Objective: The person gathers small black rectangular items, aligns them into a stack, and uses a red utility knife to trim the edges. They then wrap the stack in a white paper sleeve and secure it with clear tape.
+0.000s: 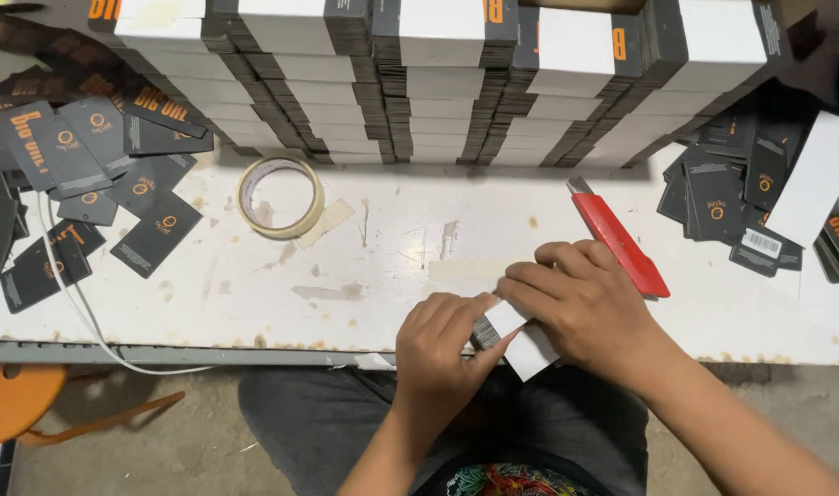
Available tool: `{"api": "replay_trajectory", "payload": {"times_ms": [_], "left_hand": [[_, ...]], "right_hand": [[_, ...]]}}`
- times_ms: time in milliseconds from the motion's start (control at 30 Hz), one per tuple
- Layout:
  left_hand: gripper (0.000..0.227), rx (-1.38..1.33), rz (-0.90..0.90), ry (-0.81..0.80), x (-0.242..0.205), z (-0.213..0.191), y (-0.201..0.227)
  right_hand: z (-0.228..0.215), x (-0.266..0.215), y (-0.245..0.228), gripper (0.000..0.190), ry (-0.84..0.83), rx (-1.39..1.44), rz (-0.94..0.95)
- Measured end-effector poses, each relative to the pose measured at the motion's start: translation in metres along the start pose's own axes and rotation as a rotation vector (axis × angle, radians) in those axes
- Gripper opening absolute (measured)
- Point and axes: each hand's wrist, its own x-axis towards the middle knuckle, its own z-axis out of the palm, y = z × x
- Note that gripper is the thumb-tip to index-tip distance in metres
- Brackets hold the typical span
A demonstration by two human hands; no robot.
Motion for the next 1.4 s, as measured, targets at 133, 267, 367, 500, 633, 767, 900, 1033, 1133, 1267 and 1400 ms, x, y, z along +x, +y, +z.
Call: {"api": "replay_trajectory", "payload": {"times_ms": [133, 267, 367, 500, 633, 767, 900, 1033, 1133, 1267, 1400], "left_hand": [[0.028, 0.050, -0.001, -0.043, 0.000, -0.001, 0.002], [0.035, 0.257, -0.074, -0.227, -0.002, 0.008, 0.005], [0.018, 0.602, -0.054, -0.452, 0.005, 0.019, 0.011], [0.013, 0.496, -0.124, -0.614, 0.027, 0.016, 0.024], [0.013, 0.421, -0.202, -0.690, 0.036, 0.005, 0.034], [0.009, 0.452, -0.180, -0.652, 0.034, 0.001, 0.039], [0.011, 0.290, -0.239, -0.570, 0.030, -0.009, 0.032], [0.034, 0.018, -0.505, -0.421, 0.026, -0.023, 0.031], [0.030, -0.204, -0.599, -0.188, 0.006, -0.023, 0.024], [0.025, -0.448, -0.700, -0.123, -0.004, -0.032, 0.044], [0.021, -0.576, -0.808, -0.043, -0.013, -0.033, 0.049]], "right_hand": [[0.008, 0.001, -0.002, 0.018, 0.068, -0.105, -0.088], [0.011, -0.005, -0.006, 0.017, 0.093, -0.197, -0.091], [0.013, -0.014, -0.007, 0.023, 0.015, -0.085, -0.030], [0.005, -0.033, -0.010, 0.051, 0.100, 0.125, 0.235], [-0.008, -0.051, -0.025, 0.052, 0.259, 0.346, 0.538], [-0.006, -0.062, -0.034, 0.043, 0.292, 0.417, 0.593], [-0.011, -0.070, -0.039, 0.035, 0.389, 0.531, 0.743], [-0.012, -0.078, -0.046, 0.032, 0.419, 0.808, 0.891], [-0.021, -0.074, -0.056, 0.039, 0.373, 1.110, 0.973], [-0.007, -0.077, -0.054, 0.047, 0.327, 1.334, 0.984], [-0.012, -0.066, -0.057, 0.018, 0.304, 1.171, 1.155]]}}
